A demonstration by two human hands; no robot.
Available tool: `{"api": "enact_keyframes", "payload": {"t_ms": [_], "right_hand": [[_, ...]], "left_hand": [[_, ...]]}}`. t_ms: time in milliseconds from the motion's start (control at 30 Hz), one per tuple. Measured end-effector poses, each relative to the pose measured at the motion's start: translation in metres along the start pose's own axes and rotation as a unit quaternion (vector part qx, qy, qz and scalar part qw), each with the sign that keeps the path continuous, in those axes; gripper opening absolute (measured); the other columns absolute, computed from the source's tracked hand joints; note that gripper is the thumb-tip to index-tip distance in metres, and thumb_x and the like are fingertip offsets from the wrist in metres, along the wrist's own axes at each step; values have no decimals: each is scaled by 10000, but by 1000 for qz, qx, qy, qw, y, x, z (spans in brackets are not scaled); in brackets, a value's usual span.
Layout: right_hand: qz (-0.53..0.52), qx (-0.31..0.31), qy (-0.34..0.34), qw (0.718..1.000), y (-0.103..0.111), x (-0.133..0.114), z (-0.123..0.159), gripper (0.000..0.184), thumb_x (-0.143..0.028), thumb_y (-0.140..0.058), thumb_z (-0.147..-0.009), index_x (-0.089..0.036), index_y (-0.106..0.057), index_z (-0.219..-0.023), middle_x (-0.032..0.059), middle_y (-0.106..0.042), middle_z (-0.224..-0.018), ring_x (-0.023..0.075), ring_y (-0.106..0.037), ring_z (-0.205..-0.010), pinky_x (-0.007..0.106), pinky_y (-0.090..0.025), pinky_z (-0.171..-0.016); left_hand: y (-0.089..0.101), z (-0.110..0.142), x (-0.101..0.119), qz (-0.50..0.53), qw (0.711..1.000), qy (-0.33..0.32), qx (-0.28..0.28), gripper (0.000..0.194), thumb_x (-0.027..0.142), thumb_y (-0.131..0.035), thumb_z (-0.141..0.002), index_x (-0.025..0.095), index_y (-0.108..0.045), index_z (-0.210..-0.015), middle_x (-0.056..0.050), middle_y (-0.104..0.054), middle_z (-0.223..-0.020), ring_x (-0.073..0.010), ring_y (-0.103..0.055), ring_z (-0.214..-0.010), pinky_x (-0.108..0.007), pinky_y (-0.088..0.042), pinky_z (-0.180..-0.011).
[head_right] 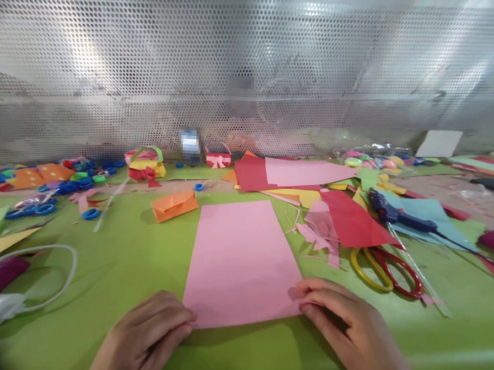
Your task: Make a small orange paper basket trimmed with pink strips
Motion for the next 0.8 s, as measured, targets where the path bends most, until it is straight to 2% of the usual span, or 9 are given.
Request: {"api": "enact_keyframes", "payload": {"t_ms": [333,633,800], "right_hand": [[12,11,19,1000,0,0,2,157,-360,-598,-857,-276,-707,-781,5,-760,-880,148,-732,-771,170,-584,-696],[20,20,7,1000,-2,6,4,146,-389,-606,-848,-302,-720,-817,-9,-760,-884,144,-733,-764,165,-583,-688],[19,0,1,1000,-7,14,8,148,-397,-624,-832,-292,-727,-817,1,-759,-916,164,-734,-790,188,-590,-711]], "left_hand": [[-2,0,0,-3,1000,-13,-14,132,109,-513,-886,195,-610,-859,6,-660,-712,-125,-597,-623,-219,-499,-558],[-4,4,-4,-8,999,-27,-25,94,112,-538,-890,179,-603,-871,-8,-654,-719,-129,-595,-637,-225,-500,-568],[-6,7,-2,-21,998,-43,-34,93,118,-535,-892,175,-607,-882,-12,-661,-708,-136,-605,-631,-232,-508,-561]]}}
Point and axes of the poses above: each hand's wrist, its own z-axis away from the middle knuckle, its own y-axis out of the back of the hand, x = y × z, the point moved 7 cm from there along -z, towards the middle knuckle
